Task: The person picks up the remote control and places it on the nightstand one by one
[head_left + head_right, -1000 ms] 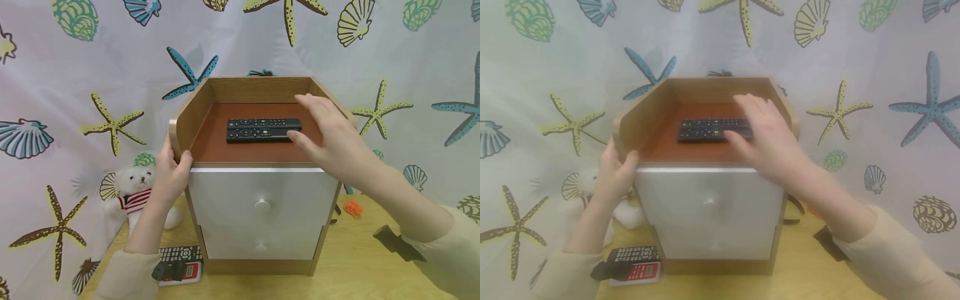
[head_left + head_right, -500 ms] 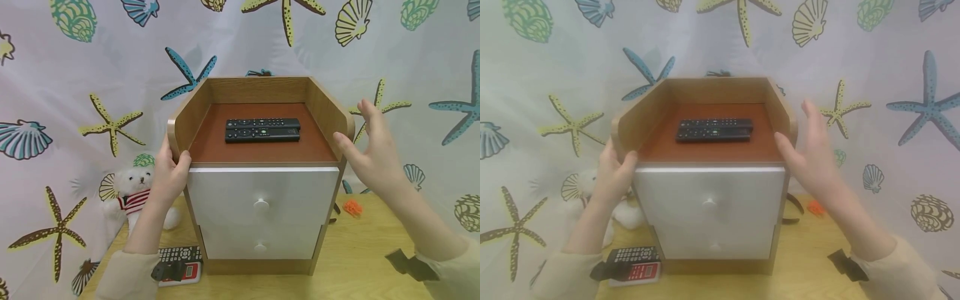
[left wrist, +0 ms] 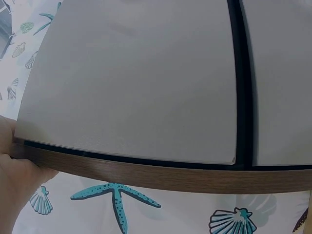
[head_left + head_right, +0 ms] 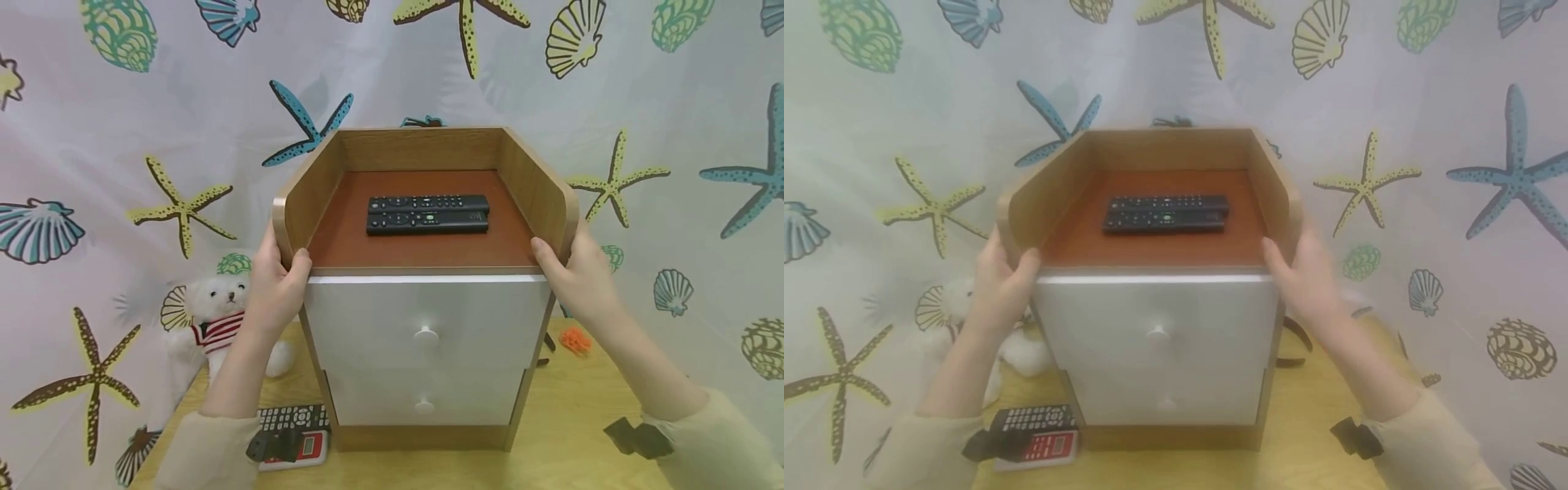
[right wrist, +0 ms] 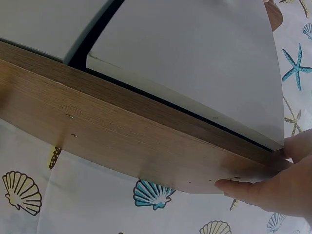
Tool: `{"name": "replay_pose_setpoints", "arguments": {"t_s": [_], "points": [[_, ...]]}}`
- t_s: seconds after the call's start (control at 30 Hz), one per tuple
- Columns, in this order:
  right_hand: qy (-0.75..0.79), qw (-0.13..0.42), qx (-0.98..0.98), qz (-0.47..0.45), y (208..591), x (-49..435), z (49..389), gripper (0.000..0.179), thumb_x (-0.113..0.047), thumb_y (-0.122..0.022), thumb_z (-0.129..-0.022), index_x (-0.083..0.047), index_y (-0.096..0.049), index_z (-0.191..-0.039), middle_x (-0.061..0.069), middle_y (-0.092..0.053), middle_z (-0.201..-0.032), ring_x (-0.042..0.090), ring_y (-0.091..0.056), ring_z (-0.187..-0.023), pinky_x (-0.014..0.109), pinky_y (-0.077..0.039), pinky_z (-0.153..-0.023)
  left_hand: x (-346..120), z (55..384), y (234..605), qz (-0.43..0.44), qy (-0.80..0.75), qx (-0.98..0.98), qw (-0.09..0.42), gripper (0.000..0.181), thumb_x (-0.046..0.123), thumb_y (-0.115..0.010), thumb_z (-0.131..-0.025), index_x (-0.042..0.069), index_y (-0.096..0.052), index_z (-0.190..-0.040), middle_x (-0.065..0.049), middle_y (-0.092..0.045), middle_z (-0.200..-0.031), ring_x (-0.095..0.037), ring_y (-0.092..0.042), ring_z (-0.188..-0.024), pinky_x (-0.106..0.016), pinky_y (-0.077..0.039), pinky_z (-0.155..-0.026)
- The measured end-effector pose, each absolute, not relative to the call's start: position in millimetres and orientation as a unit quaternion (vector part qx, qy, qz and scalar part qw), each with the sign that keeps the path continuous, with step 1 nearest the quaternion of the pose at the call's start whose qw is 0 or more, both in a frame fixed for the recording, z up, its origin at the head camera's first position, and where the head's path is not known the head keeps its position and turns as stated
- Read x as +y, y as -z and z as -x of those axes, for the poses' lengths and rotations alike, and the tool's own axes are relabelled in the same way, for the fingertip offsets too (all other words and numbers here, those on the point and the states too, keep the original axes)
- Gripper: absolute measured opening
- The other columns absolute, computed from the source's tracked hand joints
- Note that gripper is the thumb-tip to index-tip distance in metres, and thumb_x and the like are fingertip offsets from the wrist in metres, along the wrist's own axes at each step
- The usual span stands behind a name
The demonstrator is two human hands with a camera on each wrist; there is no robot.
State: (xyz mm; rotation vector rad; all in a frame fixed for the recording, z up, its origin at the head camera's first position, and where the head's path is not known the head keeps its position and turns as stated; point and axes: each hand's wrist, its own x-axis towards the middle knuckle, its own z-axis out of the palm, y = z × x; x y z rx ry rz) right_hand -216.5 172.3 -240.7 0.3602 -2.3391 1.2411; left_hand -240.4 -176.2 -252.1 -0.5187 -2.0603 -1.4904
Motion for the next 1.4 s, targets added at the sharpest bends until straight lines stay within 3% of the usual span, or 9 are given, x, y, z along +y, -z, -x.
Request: {"name": "replay_pose_setpoints", "arguments": {"t_s": [0.17,0.43,0.73,0.93,1.1,1.3,1.4], "points": [[-0.441,0.261,-0.85,-0.123,242.1,168.2,216.5,0.052,-0.017,-0.05,-0.096,0.004,-0.03,-0.139,0.029,-0.048,-0.128,0.043,-0.052,-0.114,0.06,-0.043,-0.092,-176.8,239.2,252.1,0.193,0.555,-0.764,0.267,0.048,-0.002,-0.04,-0.091,0.005,-0.035,-0.139,-0.011,-0.048,-0.136,-0.021,-0.047,-0.124,-0.046,-0.036,-0.106],[-0.429,0.279,-0.853,-0.098,238.2,164.7,216.4,0.043,-0.014,-0.049,-0.095,0.011,-0.041,-0.128,0.033,-0.054,-0.123,0.046,-0.056,-0.109,0.058,-0.047,-0.088,-178.2,240.1,251.7,0.191,0.547,-0.766,0.277,0.046,-0.003,-0.041,-0.09,0.002,-0.037,-0.136,-0.013,-0.051,-0.132,-0.02,-0.05,-0.119,-0.04,-0.04,-0.101],[-0.411,0.302,-0.853,-0.107,239.9,165.0,217.9,0.035,-0.005,-0.048,-0.09,0.015,-0.048,-0.119,0.034,-0.058,-0.114,0.047,-0.06,-0.1,0.058,-0.05,-0.081,-177.4,240.1,252.4,0.189,0.547,-0.768,0.275,0.046,-0.003,-0.041,-0.09,0.001,-0.038,-0.135,-0.013,-0.051,-0.132,-0.021,-0.05,-0.119,-0.042,-0.04,-0.102],[-0.412,0.301,-0.853,-0.112,241.3,164.6,220.3,0.034,-0.005,-0.047,-0.091,0.015,-0.049,-0.118,0.034,-0.059,-0.114,0.045,-0.061,-0.099,0.058,-0.05,-0.08,-180.4,241.1,254.0,0.184,0.554,-0.764,0.275,0.045,-0.001,-0.042,-0.091,0.003,-0.039,-0.135,-0.011,-0.052,-0.131,-0.019,-0.051,-0.118,-0.031,-0.043,-0.098],[-0.417,0.303,-0.849,-0.116,242.5,164.0,221.9,0.034,-0.005,-0.047,-0.091,0.014,-0.05,-0.119,0.034,-0.058,-0.115,0.045,-0.061,-0.099,0.058,-0.05,-0.08,-184.7,240.0,257.4,0.195,0.577,-0.74,0.285,0.044,0.005,-0.051,-0.093,0.007,-0.045,-0.136,-0.013,-0.055,-0.127,-0.018,-0.055,-0.111,-0.016,-0.047,-0.088],[-0.414,0.317,-0.847,-0.106,242.9,162.3,218.3,0.031,-0.004,-0.047,-0.09,0.015,-0.052,-0.114,0.033,-0.061,-0.11,0.042,-0.062,-0.093,0.055,-0.052,-0.077,-189.5,234.5,264.9,0.222,0.621,-0.689,0.302,0.057,0.004,-0.062,-0.088,0.011,-0.042,-0.141,-0.012,-0.047,-0.142,-0.018,-0.045,-0.131,-0.018,-0.038,-0.103],[-0.415,0.322,-0.845,-0.101,242.6,162.1,217.1,0.03,-0.004,-0.047,-0.09,0.016,-0.052,-0.112,0.034,-0.061,-0.108,0.043,-0.062,-0.092,0.056,-0.052,-0.076,-194.2,230.7,272.4,0.214,0.635,-0.672,0.316,0.059,-0.002,-0.064,-0.085,0.009,-0.044,-0.14,-0.008,-0.048,-0.142,-0.016,-0.044,-0.132,-0.019,-0.035,-0.106]]}}
